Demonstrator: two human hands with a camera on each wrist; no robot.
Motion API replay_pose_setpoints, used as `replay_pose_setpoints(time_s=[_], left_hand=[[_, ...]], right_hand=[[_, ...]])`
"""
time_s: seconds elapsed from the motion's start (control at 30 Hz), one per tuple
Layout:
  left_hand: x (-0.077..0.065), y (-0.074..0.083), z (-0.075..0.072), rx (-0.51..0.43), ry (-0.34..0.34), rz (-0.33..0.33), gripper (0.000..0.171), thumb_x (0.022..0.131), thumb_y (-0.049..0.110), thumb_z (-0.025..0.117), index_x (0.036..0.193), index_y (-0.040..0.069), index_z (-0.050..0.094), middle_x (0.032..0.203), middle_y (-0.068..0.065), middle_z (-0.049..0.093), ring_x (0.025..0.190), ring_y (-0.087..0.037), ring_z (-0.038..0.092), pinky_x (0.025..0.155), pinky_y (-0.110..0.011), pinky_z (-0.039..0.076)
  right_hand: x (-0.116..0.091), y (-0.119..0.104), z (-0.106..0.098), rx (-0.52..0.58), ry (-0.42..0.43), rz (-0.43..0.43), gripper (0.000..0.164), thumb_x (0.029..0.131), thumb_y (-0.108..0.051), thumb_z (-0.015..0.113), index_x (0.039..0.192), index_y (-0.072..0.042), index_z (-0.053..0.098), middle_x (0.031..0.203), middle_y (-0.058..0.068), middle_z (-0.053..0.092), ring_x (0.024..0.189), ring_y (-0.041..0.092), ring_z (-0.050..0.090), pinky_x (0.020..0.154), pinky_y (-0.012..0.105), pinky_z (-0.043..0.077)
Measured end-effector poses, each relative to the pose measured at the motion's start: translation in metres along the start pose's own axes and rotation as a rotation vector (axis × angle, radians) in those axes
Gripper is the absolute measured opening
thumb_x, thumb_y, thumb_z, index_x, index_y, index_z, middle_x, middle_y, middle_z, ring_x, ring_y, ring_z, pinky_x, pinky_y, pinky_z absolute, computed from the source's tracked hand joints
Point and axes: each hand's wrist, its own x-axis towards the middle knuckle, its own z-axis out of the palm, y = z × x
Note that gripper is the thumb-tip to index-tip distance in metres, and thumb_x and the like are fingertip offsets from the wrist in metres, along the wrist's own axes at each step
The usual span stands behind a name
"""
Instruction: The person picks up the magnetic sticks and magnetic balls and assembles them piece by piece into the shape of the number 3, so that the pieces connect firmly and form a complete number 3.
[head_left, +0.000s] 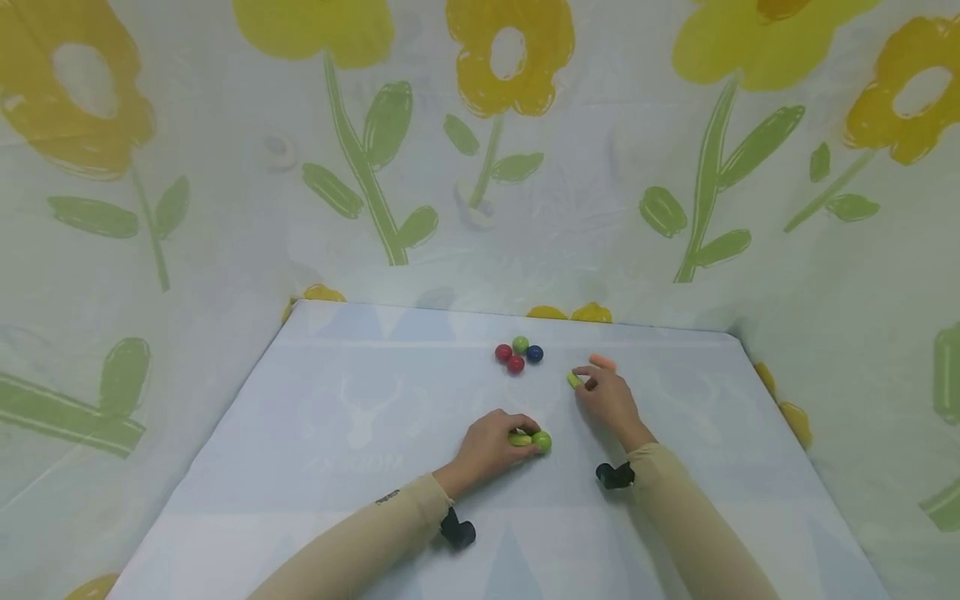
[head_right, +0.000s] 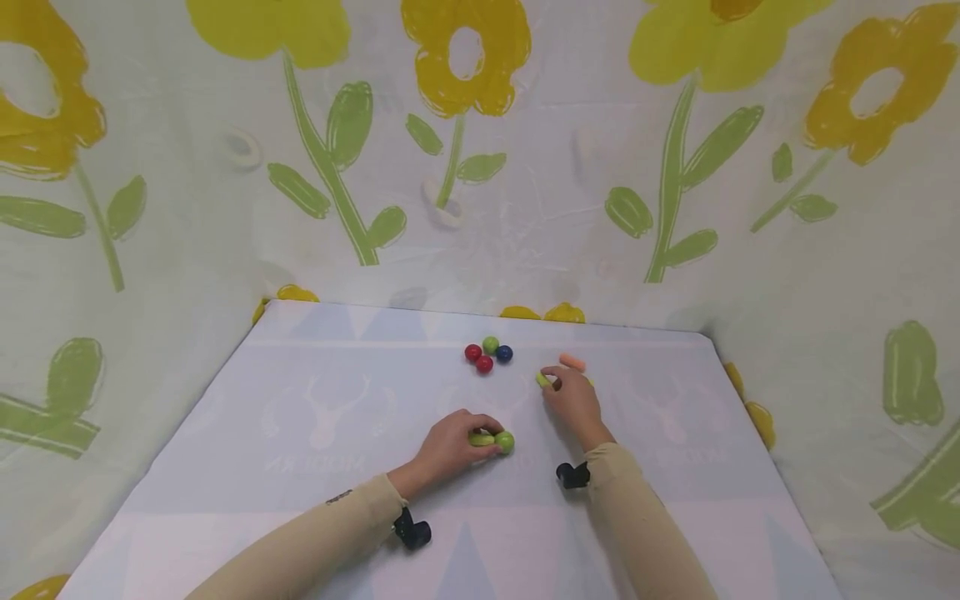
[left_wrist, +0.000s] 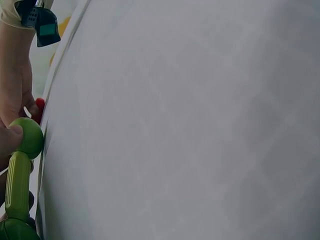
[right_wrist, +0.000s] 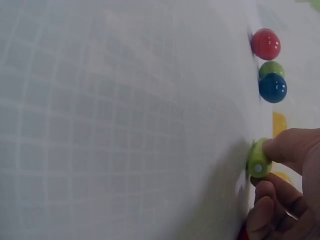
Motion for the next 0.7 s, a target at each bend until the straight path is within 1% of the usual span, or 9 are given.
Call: replay_pose_setpoints(time_s=[0.2,0.37,0.53,0.7], left_hand=[[0.000,0.000,0.002,-0.006,0.003,-0.004,0.026,0.088,0.039,0.080,0.110,0.028,0.077,0.097,0.016,0.068,0.081,-0.003,0.052,0.073,-0.021,0.044],[0.000,0.001,0.002,-0.013,0.001,-0.010,0.026,0.087,0.039,0.081,0.110,0.029,0.077,0.096,0.016,0.068,0.081,-0.003,0.052,0.074,-0.021,0.044],[0.000,0.001,0.002,-0.006,0.000,-0.013,0.026,0.088,0.040,0.080,0.111,0.029,0.077,0.096,0.016,0.068,0.081,-0.002,0.051,0.074,-0.021,0.044],[-0.001,0.001,0.003,-0.006,0.004,-0.014,0.026,0.088,0.041,0.080,0.111,0.029,0.077,0.097,0.016,0.069,0.082,-0.002,0.052,0.073,-0.021,0.044]], right_hand=[[-0.005,-0.005,-0.003,-0.018,-0.054,0.043,0.041,0.094,-0.016,0.067,0.134,-0.012,0.066,0.097,0.010,0.066,0.080,0.023,0.058,0.069,0.036,0.047],[-0.013,-0.008,-0.005,0.013,-0.104,0.030,0.043,0.091,-0.014,0.066,0.134,-0.011,0.065,0.091,0.008,0.064,0.071,0.020,0.057,0.061,0.032,0.046],[-0.021,-0.013,-0.003,0.017,-0.164,0.008,0.039,0.091,-0.015,0.070,0.131,-0.012,0.066,0.086,0.006,0.064,0.068,0.019,0.058,0.060,0.031,0.047],[-0.030,-0.020,0.001,0.024,-0.208,0.020,0.038,0.091,-0.017,0.072,0.129,-0.014,0.066,0.083,0.005,0.063,0.067,0.019,0.058,0.060,0.030,0.047]])
